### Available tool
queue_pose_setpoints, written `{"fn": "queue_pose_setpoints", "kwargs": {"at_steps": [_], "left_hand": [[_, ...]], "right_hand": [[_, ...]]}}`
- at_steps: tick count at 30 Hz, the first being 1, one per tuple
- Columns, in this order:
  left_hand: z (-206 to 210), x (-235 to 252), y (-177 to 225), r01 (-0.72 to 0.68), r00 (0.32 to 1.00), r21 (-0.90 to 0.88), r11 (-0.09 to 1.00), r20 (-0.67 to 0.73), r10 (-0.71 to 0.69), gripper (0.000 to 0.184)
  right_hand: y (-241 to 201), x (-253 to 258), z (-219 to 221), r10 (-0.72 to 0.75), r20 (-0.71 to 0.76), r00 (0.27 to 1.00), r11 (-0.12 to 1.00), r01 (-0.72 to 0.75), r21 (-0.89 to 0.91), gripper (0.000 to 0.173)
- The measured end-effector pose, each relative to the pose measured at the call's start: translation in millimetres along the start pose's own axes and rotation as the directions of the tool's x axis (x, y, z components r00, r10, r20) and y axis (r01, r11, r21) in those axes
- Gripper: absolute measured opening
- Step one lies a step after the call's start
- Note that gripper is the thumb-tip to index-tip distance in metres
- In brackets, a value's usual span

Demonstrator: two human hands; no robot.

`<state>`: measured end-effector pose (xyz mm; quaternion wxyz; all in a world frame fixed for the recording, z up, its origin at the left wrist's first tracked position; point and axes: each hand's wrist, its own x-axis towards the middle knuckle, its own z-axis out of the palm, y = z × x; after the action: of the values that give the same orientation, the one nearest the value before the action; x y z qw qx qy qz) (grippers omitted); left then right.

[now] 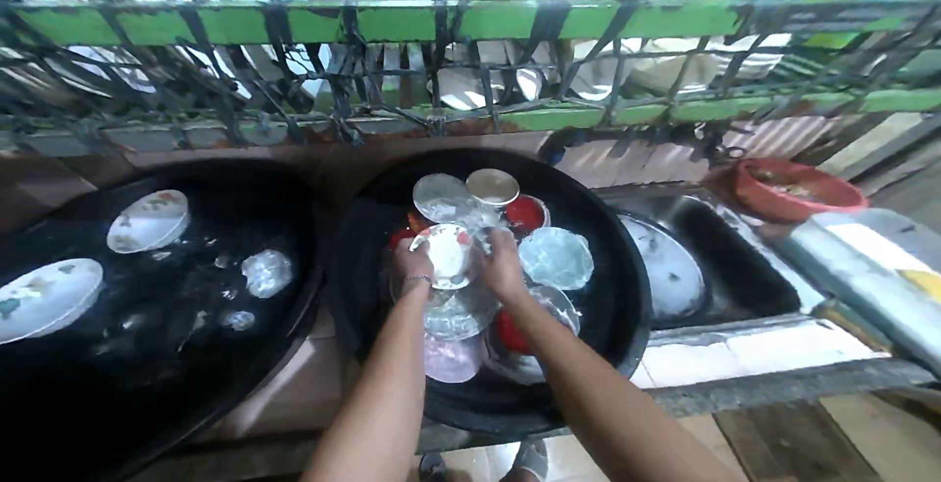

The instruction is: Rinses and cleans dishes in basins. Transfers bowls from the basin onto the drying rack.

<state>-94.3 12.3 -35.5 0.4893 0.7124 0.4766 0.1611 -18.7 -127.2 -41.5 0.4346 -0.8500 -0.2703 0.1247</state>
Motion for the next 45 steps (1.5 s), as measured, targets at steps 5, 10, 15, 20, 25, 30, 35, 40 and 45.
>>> {"fn": "queue_pose_setpoints", "kwargs": {"at_steps": [5,10,15,20,25,30,35,40,45], "left_hand": [[10.5,-2.2,-4.0,0.007,1.0,-0.034,0.999,0.03,-0.006,0.04],[-2.0,3.8,-1.4,-0.011,0.998,0.12,0.993,-0.061,0.019,0.039],[0.8,-9.6,8.3,-0.055,0.997,0.166,0.985,-0.042,0.063,0.039],[11.6,-9.7,-2.9,-0.138,0.98,0.206,0.969,0.169,0.104,0.057],[8.7,-14.4,2.5,-0.079,0.982,0.291,0.953,0.187,0.025,0.065],[-1.8,-15.9,3.0,-0.088,0.989,0.37,0.925,0.141,0.038,0.055],[-7.2,-21.4,8.1,-0.094,0.988,0.155,0.983,0.137,0.073,0.038],[17.7,-25.7,2.3,0.102,0.979,-0.321,0.942,0.202,-0.037,0.057],[1.7,-20.7,3.0,0.173,0.981,-0.369,0.913,0.143,-0.128,0.05]], "right_hand": [[-6.8,-5.2,-9.8,0.213,0.354,0.911,0.548,-0.411,0.728,0.061],[12.3,-0.8,-16.1,0.336,-0.013,0.942,0.87,-0.305,0.387,0.036],[16.1,1.8,-27.2,0.323,-0.23,0.918,0.946,-0.32,0.052,0.037],[23.6,6.8,-24.7,0.213,-0.208,0.955,0.958,-0.247,-0.15,0.049],[21.2,6.1,-24.2,0.06,-0.214,0.975,0.956,-0.117,-0.268,0.051],[-2.8,-2.1,-25.4,-0.133,-0.327,0.935,0.948,0.024,-0.318,0.037],[5.7,2.8,-9.8,0.022,-0.038,0.999,0.961,-0.032,-0.275,0.034],[0.0,1.9,23.8,-0.085,0.147,0.985,0.909,0.137,-0.394,0.058],[-0.2,-16.4,9.6,-0.238,0.346,0.908,0.928,0.318,-0.194,0.045]]}}
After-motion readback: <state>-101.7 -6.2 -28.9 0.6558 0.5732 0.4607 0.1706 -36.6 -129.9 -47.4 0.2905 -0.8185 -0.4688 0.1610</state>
